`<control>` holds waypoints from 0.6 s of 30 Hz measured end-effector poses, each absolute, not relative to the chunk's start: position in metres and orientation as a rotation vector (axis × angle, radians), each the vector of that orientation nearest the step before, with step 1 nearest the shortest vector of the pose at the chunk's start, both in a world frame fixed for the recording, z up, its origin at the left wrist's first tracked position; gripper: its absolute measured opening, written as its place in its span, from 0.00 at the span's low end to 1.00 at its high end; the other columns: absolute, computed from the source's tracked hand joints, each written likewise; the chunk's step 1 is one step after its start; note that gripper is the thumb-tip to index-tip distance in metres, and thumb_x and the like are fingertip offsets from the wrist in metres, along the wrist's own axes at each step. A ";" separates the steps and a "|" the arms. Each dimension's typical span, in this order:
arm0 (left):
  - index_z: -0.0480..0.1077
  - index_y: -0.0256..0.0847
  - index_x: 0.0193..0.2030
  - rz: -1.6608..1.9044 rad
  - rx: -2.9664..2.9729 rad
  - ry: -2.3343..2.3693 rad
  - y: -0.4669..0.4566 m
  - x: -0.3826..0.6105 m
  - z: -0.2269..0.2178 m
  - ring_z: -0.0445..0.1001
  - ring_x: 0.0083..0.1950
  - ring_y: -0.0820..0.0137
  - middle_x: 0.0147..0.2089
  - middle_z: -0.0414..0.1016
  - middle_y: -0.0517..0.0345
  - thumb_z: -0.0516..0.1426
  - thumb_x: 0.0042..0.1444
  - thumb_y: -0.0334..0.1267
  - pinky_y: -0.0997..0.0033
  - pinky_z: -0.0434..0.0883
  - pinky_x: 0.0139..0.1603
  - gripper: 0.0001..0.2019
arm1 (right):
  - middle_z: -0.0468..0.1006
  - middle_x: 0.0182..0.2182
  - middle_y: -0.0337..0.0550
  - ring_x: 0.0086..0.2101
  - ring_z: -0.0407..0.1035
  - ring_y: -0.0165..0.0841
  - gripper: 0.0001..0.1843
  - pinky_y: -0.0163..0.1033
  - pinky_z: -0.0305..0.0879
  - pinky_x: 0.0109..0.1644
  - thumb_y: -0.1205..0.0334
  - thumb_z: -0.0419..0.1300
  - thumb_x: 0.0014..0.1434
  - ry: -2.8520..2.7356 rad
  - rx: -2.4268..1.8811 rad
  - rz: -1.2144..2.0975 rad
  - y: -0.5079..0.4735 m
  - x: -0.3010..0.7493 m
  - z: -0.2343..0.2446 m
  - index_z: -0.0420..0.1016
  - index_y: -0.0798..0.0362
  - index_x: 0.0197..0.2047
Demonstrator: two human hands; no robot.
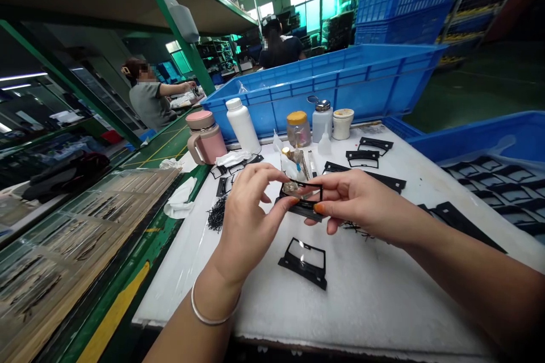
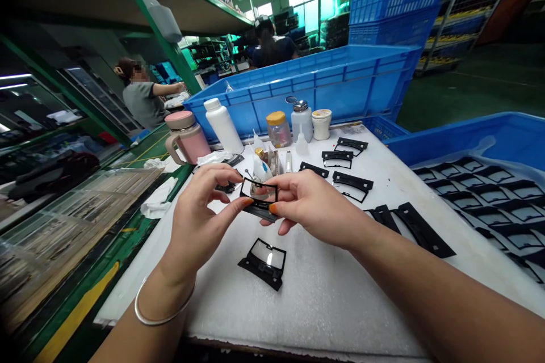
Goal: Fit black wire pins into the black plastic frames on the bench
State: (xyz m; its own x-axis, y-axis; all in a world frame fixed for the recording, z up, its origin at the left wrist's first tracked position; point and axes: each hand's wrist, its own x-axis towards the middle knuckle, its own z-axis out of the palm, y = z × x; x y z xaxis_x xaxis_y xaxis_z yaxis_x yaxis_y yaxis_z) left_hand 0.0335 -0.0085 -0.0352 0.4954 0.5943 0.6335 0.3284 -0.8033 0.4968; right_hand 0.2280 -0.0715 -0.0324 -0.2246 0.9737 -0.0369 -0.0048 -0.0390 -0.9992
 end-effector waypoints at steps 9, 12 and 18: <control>0.61 0.40 0.49 0.922 1.929 0.692 -0.004 0.035 -0.038 0.73 0.44 0.69 0.43 0.71 0.53 0.63 0.56 0.35 0.79 0.71 0.33 0.18 | 0.80 0.42 0.47 0.40 0.77 0.37 0.18 0.31 0.72 0.31 0.67 0.61 0.59 -1.362 -1.048 1.417 -0.073 0.230 -0.029 0.75 0.53 0.54; 0.60 0.40 0.49 0.889 1.826 0.659 -0.004 0.036 -0.039 0.74 0.40 0.70 0.39 0.72 0.55 0.62 0.57 0.36 0.80 0.69 0.30 0.17 | 0.80 0.43 0.47 0.41 0.76 0.37 0.19 0.31 0.72 0.31 0.69 0.59 0.60 -1.356 -1.051 1.429 -0.073 0.229 -0.028 0.74 0.53 0.55; 0.61 0.40 0.49 0.936 1.749 0.667 -0.004 0.037 -0.040 0.69 0.31 0.76 0.33 0.70 0.60 0.62 0.57 0.35 0.80 0.67 0.30 0.17 | 0.80 0.40 0.47 0.41 0.76 0.35 0.18 0.31 0.73 0.33 0.69 0.59 0.61 -1.388 -1.029 1.430 -0.073 0.228 -0.030 0.73 0.54 0.55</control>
State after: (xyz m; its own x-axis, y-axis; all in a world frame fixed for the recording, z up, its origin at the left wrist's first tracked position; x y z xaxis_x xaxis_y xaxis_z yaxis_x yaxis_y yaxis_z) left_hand 0.0366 -0.0041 -0.0396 0.5481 0.7867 0.2840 0.0113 -0.3465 0.9380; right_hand 0.2280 -0.0729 -0.0300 -0.2810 0.9596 0.0097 -0.0387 -0.0012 -0.9992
